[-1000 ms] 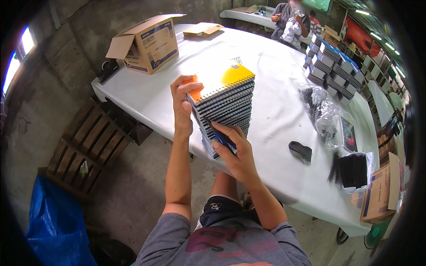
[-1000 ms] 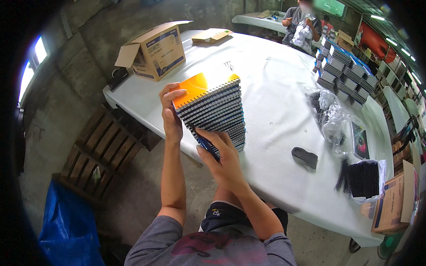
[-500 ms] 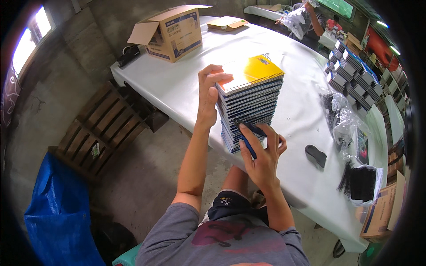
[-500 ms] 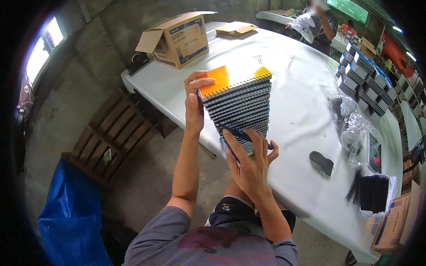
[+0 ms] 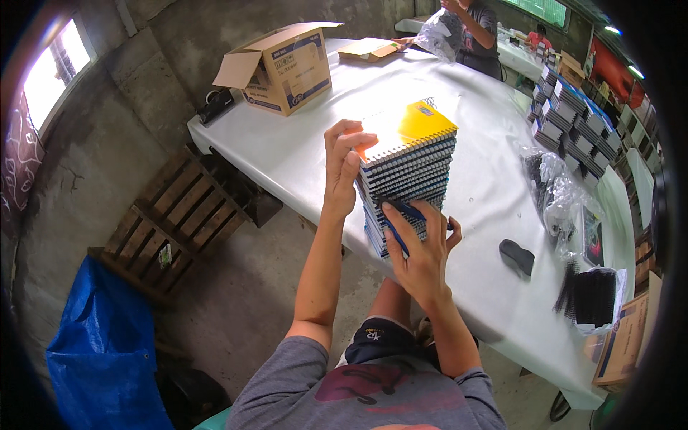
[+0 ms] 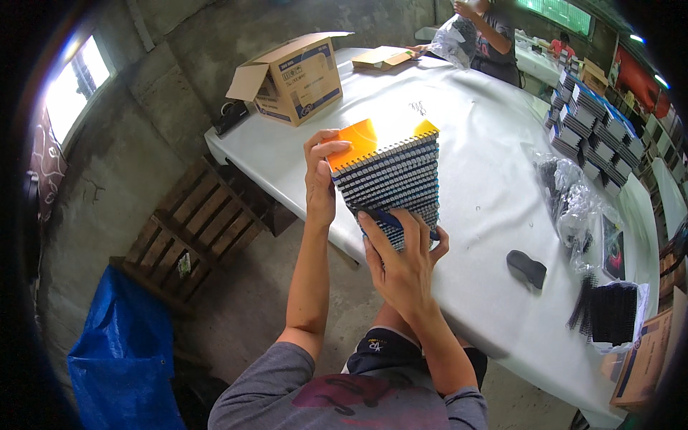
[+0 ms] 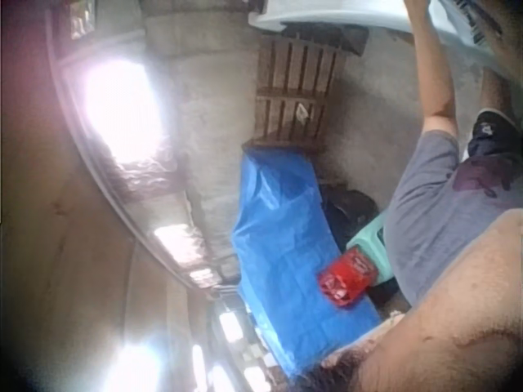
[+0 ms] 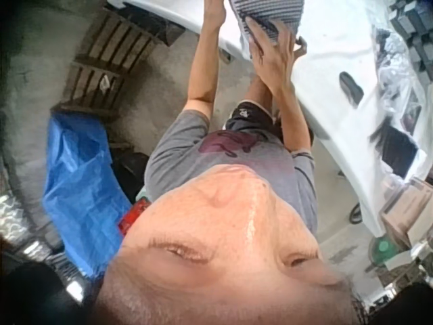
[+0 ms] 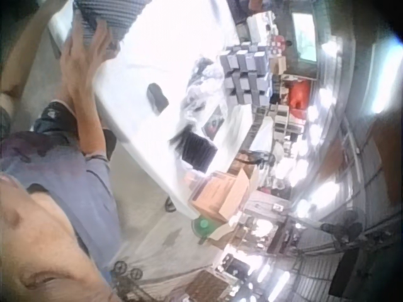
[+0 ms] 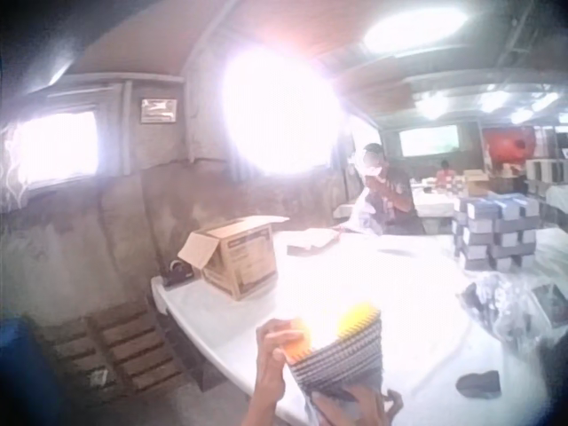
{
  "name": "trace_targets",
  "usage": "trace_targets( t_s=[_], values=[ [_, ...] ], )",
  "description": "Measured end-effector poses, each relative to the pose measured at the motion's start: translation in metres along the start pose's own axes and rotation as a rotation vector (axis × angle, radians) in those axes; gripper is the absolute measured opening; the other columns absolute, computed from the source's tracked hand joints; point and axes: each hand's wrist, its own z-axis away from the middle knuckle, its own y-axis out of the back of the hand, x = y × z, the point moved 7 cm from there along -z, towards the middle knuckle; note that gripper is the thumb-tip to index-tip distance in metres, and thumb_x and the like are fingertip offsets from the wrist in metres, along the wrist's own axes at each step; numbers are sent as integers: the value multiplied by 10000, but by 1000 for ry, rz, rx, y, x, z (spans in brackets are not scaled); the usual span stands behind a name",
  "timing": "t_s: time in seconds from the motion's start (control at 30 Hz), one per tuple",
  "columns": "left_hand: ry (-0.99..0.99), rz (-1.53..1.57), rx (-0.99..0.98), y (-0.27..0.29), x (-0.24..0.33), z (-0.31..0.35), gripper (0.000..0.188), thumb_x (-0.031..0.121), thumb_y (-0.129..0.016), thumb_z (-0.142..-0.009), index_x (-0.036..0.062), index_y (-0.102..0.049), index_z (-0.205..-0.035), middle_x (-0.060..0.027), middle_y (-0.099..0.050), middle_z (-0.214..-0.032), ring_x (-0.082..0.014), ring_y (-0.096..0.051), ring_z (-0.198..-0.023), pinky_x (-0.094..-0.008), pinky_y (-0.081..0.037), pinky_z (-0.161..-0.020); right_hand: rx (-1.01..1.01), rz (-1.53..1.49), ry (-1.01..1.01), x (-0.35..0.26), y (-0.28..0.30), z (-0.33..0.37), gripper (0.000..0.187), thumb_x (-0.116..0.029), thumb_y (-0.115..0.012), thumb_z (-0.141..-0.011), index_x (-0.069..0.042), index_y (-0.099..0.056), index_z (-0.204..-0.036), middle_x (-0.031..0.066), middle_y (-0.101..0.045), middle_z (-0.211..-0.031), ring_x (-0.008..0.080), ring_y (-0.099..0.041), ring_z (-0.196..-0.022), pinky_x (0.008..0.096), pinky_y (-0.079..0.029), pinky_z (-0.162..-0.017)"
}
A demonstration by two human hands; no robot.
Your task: The person uses pliers to trim the spiral binding of a stack of notebooks. They repeatedly pick up the stack, cut the spiral ends, and place the stack back on the table. Another person is visible in the background handling similar items.
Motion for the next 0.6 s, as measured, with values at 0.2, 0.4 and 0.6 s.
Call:
trace_targets(
  t_s=[0.2,0.4,0.6],
  values=[
    [2,-38,-19,-3,2,-1,451,433,-320,-969,78,-571,-1089,-114,-377,-1235,-212,-420,-1161,-337,-396,-965,10,10,-1,-2,3,0,366,-250,-627,-829,-293,-617,-1192,59,-477,-1142,229,-448,-1103,485,-220,-917],
    [-11,-22,0,-3,4,-1,431,402,-343,-967,62,-586,-1073,-123,-383,-1229,-223,-408,-1177,-349,-407,-972,29,26,28,1,1,-2,368,-256,-635,-813,-304,-629,-1178,43,-485,-1122,225,-465,-1069,484,-232,-897],
    [-15,-36,12,-2,1,0,418,386,-359,-963,65,-606,-1063,-127,-404,-1213,-234,-390,-1189,-368,-383,-985,-6,-14,6,1,0,0,369,-232,-643,-808,-292,-639,-1172,40,-497,-1087,224,-497,-998,440,-321,-830]
  ],
)
